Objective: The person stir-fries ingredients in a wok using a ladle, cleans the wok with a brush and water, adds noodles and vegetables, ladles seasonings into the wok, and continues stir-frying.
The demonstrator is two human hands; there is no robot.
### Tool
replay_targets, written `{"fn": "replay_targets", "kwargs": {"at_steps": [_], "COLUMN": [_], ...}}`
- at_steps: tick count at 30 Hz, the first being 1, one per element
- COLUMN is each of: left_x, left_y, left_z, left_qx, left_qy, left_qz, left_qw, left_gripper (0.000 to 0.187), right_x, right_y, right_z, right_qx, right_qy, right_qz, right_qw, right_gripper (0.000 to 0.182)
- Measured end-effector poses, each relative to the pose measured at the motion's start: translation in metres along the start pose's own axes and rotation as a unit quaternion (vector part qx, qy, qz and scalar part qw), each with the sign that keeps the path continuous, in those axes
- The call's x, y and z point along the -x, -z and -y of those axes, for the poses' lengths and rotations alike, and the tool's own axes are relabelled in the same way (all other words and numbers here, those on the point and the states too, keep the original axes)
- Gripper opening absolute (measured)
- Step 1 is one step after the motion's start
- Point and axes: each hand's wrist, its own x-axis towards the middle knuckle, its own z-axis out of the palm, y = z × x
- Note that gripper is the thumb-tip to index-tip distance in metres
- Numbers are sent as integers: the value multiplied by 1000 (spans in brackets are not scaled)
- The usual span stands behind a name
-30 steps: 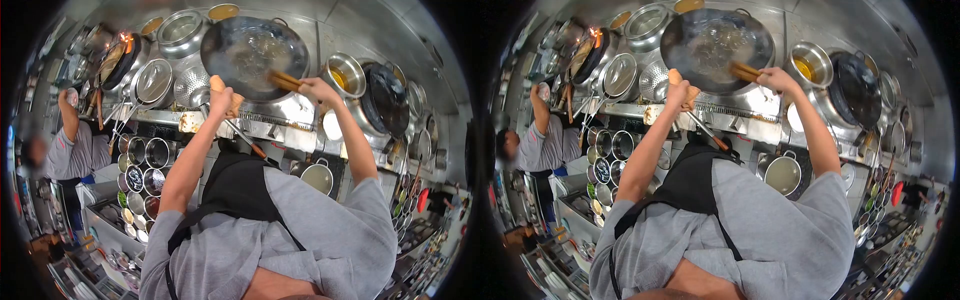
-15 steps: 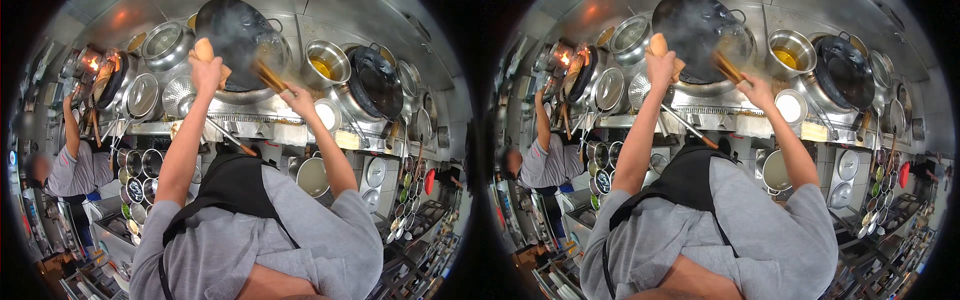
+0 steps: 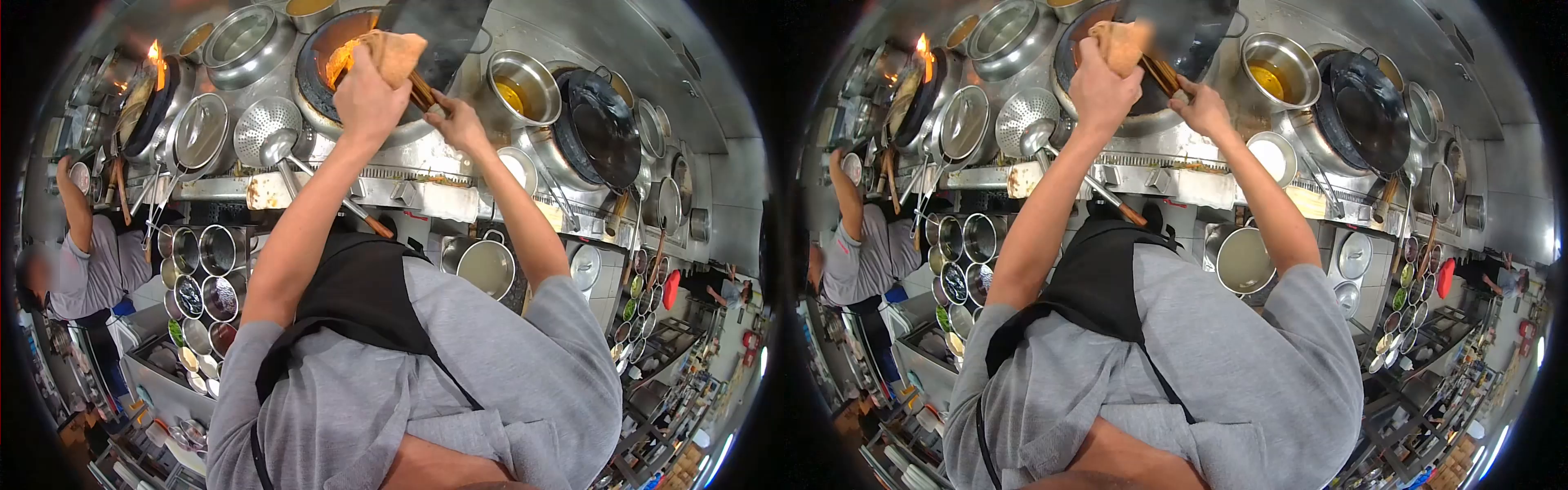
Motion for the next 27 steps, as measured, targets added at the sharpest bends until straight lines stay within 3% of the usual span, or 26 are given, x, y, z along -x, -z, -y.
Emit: {"fn": "replay_targets", "kwargs": {"at_steps": [3, 5, 10, 14, 15, 17, 19, 21, 23, 25, 27], "left_x": [8, 15, 52, 53, 57, 56, 50, 50, 41, 34, 33], "left_y": [1, 6, 0, -9, -24, -59, -62, -102, -113, -115, -102], "left_z": [33, 63, 135, 169, 194, 246, 201, 221, 217, 212, 205], "left_qx": [28, 107, 258, 252, 297, 389, 348, 409, 445, 471, 487], "left_qy": [-4, 94, 201, 302, 310, 319, 408, 402, 443, 478, 507], "left_qz": [-100, -95, -171, -189, -173, -141, -103, -90, -34, 7, 34], "left_qw": [995, 985, 929, 900, 886, 853, 838, 814, 778, 741, 710], "left_gripper": [60, 59, 58, 59, 58, 57, 51, 42, 28, 21, 20], "right_x": [11, 17, 34, 85, 89, 93, 100, 105, 113, 113, 114], "right_y": [-46, -58, -80, -122, -140, -149, -155, -200, -215, -252, -273], "right_z": [-10, -26, -145, -157, -169, -139, -97, -82, -41, -57, -68], "right_qx": [146, 172, 115, 100, 217, 276, 197, -84, -79, -65, -92], "right_qy": [109, 64, -98, -166, -114, -61, 41, 53, -6, 16, -37], "right_qz": [-75, -40, -248, -178, -189, -245, -149, 34, 167, 280, 302], "right_qw": [980, 982, 957, 965, 951, 927, 968, 994, 983, 958, 948], "right_gripper": [62, 60, 62, 64, 63, 58, 41, 31, 31, 38, 37]}}
